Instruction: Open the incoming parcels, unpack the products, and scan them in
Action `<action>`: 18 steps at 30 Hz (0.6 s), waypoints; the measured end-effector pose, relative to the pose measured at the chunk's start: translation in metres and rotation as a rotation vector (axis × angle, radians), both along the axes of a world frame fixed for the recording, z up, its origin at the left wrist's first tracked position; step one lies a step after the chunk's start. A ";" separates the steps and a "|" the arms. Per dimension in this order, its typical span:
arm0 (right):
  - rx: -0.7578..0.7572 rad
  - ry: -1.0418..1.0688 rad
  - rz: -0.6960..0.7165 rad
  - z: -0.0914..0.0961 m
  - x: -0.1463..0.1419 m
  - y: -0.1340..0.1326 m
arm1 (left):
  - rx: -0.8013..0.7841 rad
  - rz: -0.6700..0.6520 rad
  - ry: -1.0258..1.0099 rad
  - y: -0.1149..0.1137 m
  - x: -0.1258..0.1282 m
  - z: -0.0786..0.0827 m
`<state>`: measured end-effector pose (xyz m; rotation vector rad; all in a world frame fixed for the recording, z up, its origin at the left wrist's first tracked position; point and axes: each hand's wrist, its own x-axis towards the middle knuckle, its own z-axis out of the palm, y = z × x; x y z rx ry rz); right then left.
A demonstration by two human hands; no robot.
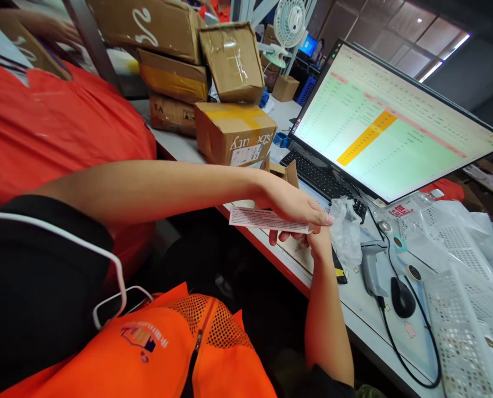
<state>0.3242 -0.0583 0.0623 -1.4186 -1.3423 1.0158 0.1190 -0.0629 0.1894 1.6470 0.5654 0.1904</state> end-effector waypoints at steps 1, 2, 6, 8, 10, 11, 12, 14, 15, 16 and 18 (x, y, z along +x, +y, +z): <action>0.009 -0.053 -0.013 0.003 0.004 -0.002 | -0.013 -0.005 -0.010 0.002 0.000 -0.001; 0.020 -0.108 -0.026 0.005 0.008 -0.005 | -0.025 -0.012 -0.013 0.003 0.001 -0.001; 0.082 -0.139 0.037 0.012 0.017 -0.025 | -0.076 -0.008 0.010 0.002 0.004 0.003; 0.090 -0.028 0.184 0.013 0.015 -0.039 | -0.119 0.047 0.010 0.000 0.007 0.004; 0.072 0.079 0.345 0.011 0.009 -0.055 | -0.159 0.089 -0.012 0.001 0.010 0.002; 0.060 0.123 0.412 0.010 0.004 -0.062 | -0.166 0.083 -0.036 0.002 0.012 0.000; 0.052 0.162 0.463 0.009 0.000 -0.068 | -0.161 0.065 -0.069 0.003 0.014 -0.003; 0.050 0.222 0.529 0.005 -0.010 -0.077 | -0.122 0.031 -0.150 0.006 0.019 -0.012; 0.045 0.239 0.557 0.004 -0.015 -0.081 | -0.103 0.036 -0.194 0.006 0.022 -0.016; 0.036 0.250 0.581 0.002 -0.019 -0.084 | -0.099 0.058 -0.236 0.006 0.026 -0.020; 0.010 0.266 0.589 -0.002 -0.028 -0.089 | -0.145 0.107 -0.317 0.004 0.032 -0.030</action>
